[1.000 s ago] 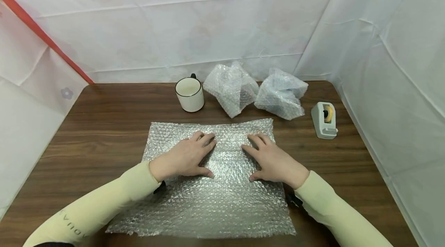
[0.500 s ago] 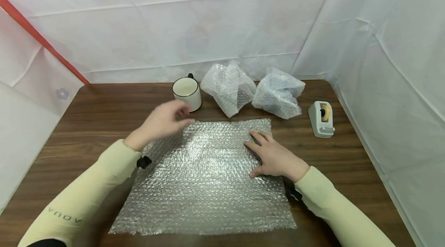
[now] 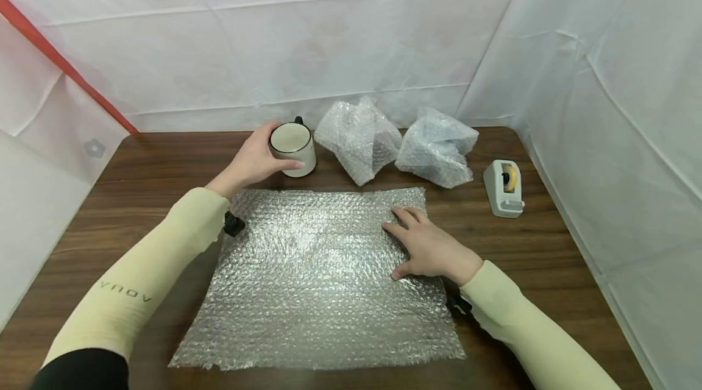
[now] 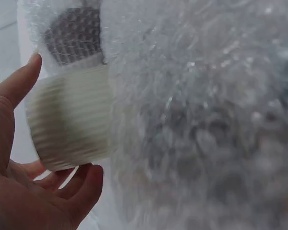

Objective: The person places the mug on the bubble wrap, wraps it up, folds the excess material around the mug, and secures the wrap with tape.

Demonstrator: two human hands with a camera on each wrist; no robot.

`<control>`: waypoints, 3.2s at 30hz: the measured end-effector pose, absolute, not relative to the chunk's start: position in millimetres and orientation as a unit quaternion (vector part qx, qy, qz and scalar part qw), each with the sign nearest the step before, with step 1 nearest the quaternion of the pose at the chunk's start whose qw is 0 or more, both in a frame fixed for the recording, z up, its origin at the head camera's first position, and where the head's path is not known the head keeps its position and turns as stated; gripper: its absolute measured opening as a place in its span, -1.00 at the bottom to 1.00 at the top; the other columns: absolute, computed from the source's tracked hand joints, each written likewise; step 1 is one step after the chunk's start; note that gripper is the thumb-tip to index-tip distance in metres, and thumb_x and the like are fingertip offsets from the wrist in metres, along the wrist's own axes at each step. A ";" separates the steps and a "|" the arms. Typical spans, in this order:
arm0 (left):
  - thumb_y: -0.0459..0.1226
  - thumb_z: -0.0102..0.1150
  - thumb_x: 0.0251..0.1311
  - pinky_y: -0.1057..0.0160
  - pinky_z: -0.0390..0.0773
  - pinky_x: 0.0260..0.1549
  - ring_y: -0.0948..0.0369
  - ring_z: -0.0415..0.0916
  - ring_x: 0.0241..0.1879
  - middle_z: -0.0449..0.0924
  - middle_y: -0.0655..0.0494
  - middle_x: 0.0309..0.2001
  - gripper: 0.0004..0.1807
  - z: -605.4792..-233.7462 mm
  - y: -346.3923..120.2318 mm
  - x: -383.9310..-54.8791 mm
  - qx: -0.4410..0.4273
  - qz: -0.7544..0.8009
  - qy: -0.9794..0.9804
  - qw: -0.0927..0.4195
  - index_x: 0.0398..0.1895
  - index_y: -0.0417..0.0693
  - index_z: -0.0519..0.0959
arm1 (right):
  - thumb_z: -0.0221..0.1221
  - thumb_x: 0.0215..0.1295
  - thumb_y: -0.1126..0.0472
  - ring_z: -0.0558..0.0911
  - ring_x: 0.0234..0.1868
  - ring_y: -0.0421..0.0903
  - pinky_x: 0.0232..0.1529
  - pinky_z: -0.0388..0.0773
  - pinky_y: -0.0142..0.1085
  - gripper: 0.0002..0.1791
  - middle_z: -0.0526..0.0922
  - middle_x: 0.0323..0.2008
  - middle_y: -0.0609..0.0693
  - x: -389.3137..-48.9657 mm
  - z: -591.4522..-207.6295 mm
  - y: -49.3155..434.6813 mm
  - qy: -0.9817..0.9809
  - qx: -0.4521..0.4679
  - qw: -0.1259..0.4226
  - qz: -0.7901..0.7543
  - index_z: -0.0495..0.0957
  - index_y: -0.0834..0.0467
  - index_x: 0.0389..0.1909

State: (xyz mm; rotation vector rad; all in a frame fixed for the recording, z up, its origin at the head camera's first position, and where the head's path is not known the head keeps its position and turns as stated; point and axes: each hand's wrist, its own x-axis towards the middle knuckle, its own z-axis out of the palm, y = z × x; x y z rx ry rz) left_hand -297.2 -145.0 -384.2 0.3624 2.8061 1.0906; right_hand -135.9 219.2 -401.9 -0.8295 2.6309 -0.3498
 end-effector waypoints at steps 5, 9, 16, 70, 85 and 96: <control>0.10 0.54 -0.09 -0.14 0.43 0.11 -0.10 0.34 0.24 0.30 -0.14 0.35 0.19 -387.3 -140.8 -301.4 0.100 0.373 0.921 0.058 0.54 -0.10 0.07 | 0.45 -0.05 -0.26 -0.01 0.48 0.30 0.17 0.45 0.10 0.10 -0.02 0.53 0.25 -136.2 -402.0 217.7 0.930 -0.297 0.176 -0.126 0.26 0.12 0.48; 0.12 0.53 -0.10 -0.13 0.47 0.05 -0.11 0.37 0.20 0.36 -0.14 0.29 0.16 -388.0 -142.2 -303.1 0.095 0.372 0.922 0.043 0.51 -0.11 0.13 | 0.45 -0.04 -0.25 -0.01 0.48 0.30 0.17 0.45 0.10 0.10 -0.03 0.53 0.25 -137.6 -402.2 216.8 0.930 -0.299 0.174 -0.126 0.26 0.13 0.48; 0.12 0.56 -0.14 -0.09 0.49 0.03 -0.09 0.38 0.18 0.40 -0.13 0.25 0.13 -380.8 -146.5 -297.1 0.098 0.370 0.924 0.029 0.47 -0.11 0.20 | 0.44 -0.03 -0.25 -0.04 0.49 0.30 0.16 0.46 0.10 0.10 -0.06 0.54 0.25 -137.8 -403.2 215.6 0.929 -0.297 0.180 -0.126 0.24 0.12 0.49; 0.12 0.68 -0.38 0.03 0.50 0.09 0.16 0.45 0.15 0.45 0.18 0.22 0.16 -383.9 -105.4 -137.2 0.302 0.353 0.879 0.109 0.40 0.05 0.32 | 0.28 0.33 0.14 0.56 -0.05 0.18 -0.15 0.53 0.09 -0.26 0.35 0.22 0.39 -149.5 -407.8 242.9 0.964 -0.113 0.035 -0.237 0.24 0.38 0.40; 0.10 0.69 -0.39 0.05 0.51 0.08 0.14 0.47 0.14 0.47 0.14 0.21 0.15 -378.5 -104.4 -138.9 0.312 0.341 0.880 0.111 0.39 0.00 0.33 | 0.36 0.25 0.04 0.61 -0.28 -0.10 -0.21 0.49 -0.18 -0.14 0.68 -0.33 -0.02 -159.4 -387.5 247.9 0.921 -0.018 0.119 -0.370 0.21 0.38 0.41; 0.10 0.68 -0.36 0.04 0.48 0.11 0.11 0.44 0.20 0.44 0.10 0.27 0.18 -379.1 -96.7 -138.0 0.307 0.342 0.881 0.114 0.42 -0.04 0.31 | 0.26 0.38 0.17 0.58 -0.33 -0.17 -0.40 0.48 -0.39 -0.88 0.75 -0.22 -0.02 -151.6 -351.1 237.4 0.906 -0.116 0.033 -0.406 0.74 0.11 -0.25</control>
